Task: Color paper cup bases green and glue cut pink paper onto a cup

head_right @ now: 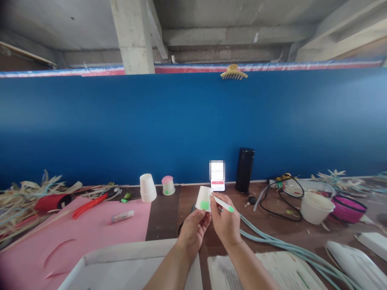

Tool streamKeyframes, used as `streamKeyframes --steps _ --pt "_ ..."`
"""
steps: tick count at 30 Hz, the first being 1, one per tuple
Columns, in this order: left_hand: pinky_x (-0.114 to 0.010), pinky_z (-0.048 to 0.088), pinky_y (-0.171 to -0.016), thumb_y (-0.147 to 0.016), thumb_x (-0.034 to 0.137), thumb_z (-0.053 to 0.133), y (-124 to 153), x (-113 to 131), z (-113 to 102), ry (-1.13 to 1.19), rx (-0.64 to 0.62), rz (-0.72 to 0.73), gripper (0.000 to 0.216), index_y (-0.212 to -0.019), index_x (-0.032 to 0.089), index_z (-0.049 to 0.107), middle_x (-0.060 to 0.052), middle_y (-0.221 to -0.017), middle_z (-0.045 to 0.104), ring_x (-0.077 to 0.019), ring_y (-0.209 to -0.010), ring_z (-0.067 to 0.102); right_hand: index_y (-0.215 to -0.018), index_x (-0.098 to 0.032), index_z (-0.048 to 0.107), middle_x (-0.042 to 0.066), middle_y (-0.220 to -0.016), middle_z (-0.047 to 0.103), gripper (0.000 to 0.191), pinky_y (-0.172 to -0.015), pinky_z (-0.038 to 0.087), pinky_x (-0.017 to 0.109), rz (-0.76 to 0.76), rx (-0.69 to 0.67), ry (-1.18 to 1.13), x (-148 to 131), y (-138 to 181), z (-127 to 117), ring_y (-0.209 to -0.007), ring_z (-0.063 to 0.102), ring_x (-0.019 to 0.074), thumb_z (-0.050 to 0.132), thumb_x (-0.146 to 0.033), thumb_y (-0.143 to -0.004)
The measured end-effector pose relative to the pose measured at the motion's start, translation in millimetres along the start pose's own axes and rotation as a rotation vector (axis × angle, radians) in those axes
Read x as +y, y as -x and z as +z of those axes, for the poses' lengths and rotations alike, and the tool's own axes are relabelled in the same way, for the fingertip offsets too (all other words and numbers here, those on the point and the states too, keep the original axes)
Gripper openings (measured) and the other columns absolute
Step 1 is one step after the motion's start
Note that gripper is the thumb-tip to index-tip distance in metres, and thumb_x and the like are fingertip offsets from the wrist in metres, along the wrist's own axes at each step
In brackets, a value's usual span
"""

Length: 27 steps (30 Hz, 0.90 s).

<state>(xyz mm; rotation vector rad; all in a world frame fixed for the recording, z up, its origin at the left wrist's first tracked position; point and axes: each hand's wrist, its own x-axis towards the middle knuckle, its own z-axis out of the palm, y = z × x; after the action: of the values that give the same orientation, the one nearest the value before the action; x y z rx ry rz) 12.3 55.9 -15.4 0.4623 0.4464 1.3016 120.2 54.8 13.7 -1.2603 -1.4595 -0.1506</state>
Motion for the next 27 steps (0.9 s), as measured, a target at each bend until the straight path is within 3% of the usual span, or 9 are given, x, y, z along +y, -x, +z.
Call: streamKeyframes --steps 10,27 --pt "-0.024 0.047 -0.083 -0.067 0.018 0.073 2.2 -1.5 -1.4 -0.007 -0.043 0.029 0.013 -0.076 0.01 0.069 -0.006 -0.078 0.066 -0.0112 -0.074 0.06 -0.097 -0.019 0.062 0.008 -0.095 0.067 0.023 -0.075 0.05 0.03 -0.02 -0.006 -0.013 1.8 0.3 0.3 -0.086 0.064 0.02 0.05 -0.035 -0.086" --pt "-0.023 0.05 -0.081 -0.067 0.014 0.073 -0.8 -2.3 -3.9 -0.004 0.0 0.005 0.012 -0.077 0.009 0.069 -0.007 -0.081 0.067 -0.0111 -0.074 0.062 -0.094 -0.019 0.063 0.009 -0.093 0.068 0.024 -0.077 0.051 0.032 -0.042 0.018 0.019 0.0 -0.1 -0.2 -0.086 0.064 0.021 0.048 -0.036 -0.086"
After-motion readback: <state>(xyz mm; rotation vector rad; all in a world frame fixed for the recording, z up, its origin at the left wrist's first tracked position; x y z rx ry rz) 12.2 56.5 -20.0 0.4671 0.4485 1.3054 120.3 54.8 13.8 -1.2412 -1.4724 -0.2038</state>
